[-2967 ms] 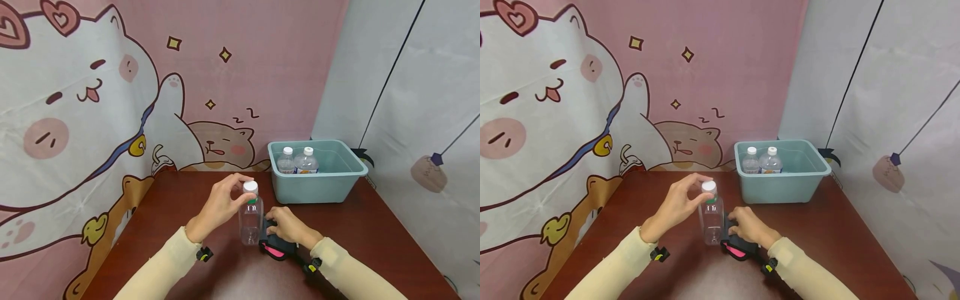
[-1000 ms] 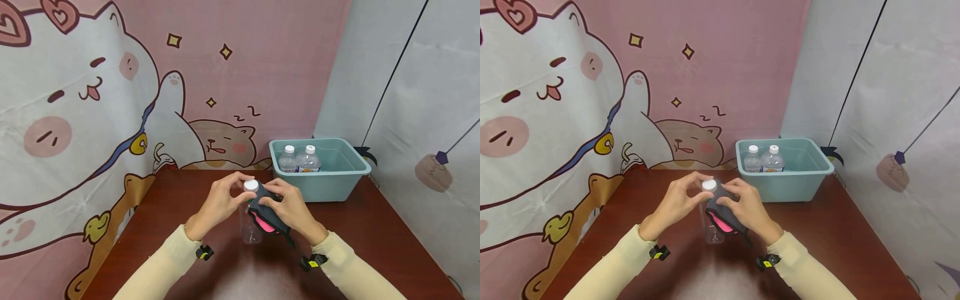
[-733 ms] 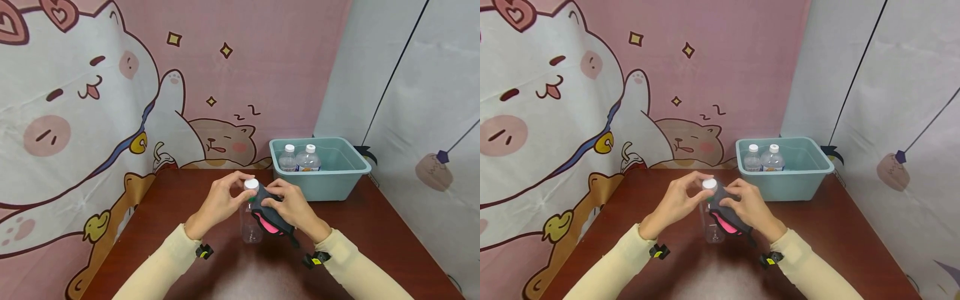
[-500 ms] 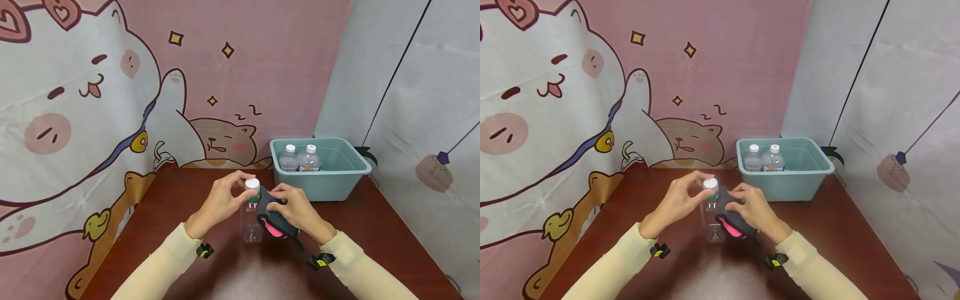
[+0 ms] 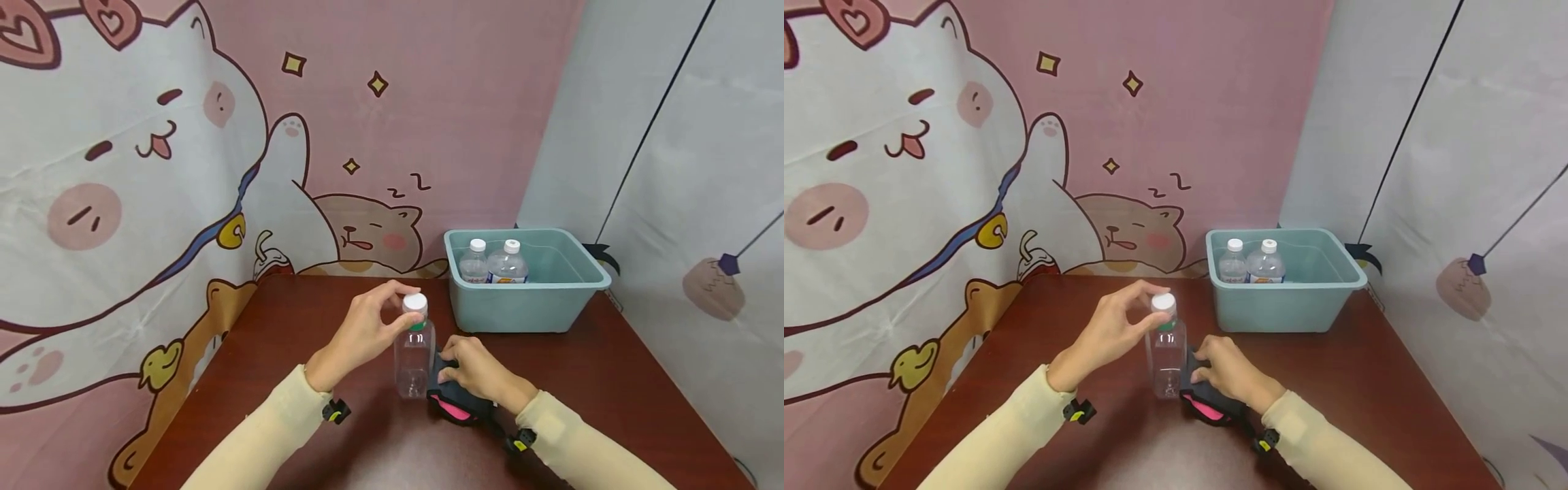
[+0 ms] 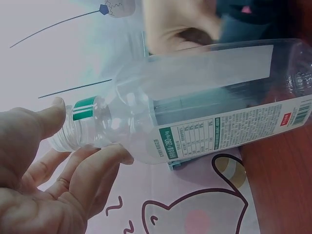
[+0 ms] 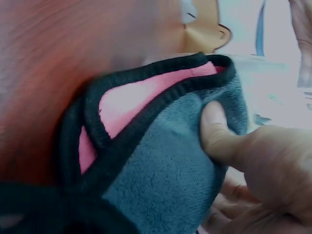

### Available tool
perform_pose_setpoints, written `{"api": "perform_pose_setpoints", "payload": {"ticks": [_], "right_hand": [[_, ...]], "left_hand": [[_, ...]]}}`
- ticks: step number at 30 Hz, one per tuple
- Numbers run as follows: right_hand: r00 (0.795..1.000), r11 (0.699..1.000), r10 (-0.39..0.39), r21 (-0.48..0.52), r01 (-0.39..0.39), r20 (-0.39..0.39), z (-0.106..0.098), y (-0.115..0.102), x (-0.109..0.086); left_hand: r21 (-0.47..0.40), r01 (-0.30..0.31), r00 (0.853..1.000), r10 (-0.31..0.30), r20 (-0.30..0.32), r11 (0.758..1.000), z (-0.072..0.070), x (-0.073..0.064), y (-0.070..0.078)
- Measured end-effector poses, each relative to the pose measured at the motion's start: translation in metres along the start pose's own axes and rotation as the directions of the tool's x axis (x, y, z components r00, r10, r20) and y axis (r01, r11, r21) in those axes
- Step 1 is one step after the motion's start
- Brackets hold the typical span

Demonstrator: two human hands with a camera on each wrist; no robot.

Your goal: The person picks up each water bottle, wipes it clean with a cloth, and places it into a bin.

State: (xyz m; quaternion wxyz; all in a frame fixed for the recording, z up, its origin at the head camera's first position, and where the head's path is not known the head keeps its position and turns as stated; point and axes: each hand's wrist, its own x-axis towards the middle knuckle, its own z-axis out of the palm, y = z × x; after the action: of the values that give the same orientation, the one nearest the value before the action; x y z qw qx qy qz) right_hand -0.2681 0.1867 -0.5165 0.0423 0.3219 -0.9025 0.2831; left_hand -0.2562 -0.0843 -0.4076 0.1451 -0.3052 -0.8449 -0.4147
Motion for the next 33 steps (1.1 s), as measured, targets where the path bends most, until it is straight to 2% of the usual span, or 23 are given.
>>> {"api": "perform_pose_setpoints", "payload": {"ticks": [3, 5, 11, 18, 25, 33], "right_hand": [[0.998, 1.0, -0.006, 0.007, 0.006, 0.057, 0.005, 0.001, 0.0], [0.998, 1.0, -0.003, 0.011, 0.002, 0.067, 0.007, 0.001, 0.0], [0.998, 0.998, 0.05, 0.028, -0.051, 0.039, 0.008, 0.005, -0.002], [0.998, 0.995, 0.06, 0.076, -0.058, -0.023, 0.005, 0.008, -0.004], [0.993, 0.985, 0.081, 0.161, -0.067, -0.081, -0.008, 0.002, -0.004], [0.983, 0.971, 0.117, 0.226, -0.084, -0.14, -0.037, -0.016, 0.003]], "left_hand": [[0.002, 0.007, 1.0, -0.007, 0.0, 1.0, 0.0, 0.0, 0.0], [0.001, 0.008, 1.0, -0.008, 0.001, 1.0, 0.0, 0.0, 0.0], [-0.004, 0.011, 1.0, -0.011, 0.011, 1.0, 0.001, 0.0, 0.0], [0.004, 0.013, 1.0, -0.013, 0.01, 1.0, 0.0, 0.0, 0.001], [0.01, 0.017, 1.0, -0.017, 0.02, 1.0, 0.001, 0.0, 0.001], [-0.002, 0.019, 1.0, -0.019, 0.017, 1.0, 0.0, 0.001, 0.001]]}}
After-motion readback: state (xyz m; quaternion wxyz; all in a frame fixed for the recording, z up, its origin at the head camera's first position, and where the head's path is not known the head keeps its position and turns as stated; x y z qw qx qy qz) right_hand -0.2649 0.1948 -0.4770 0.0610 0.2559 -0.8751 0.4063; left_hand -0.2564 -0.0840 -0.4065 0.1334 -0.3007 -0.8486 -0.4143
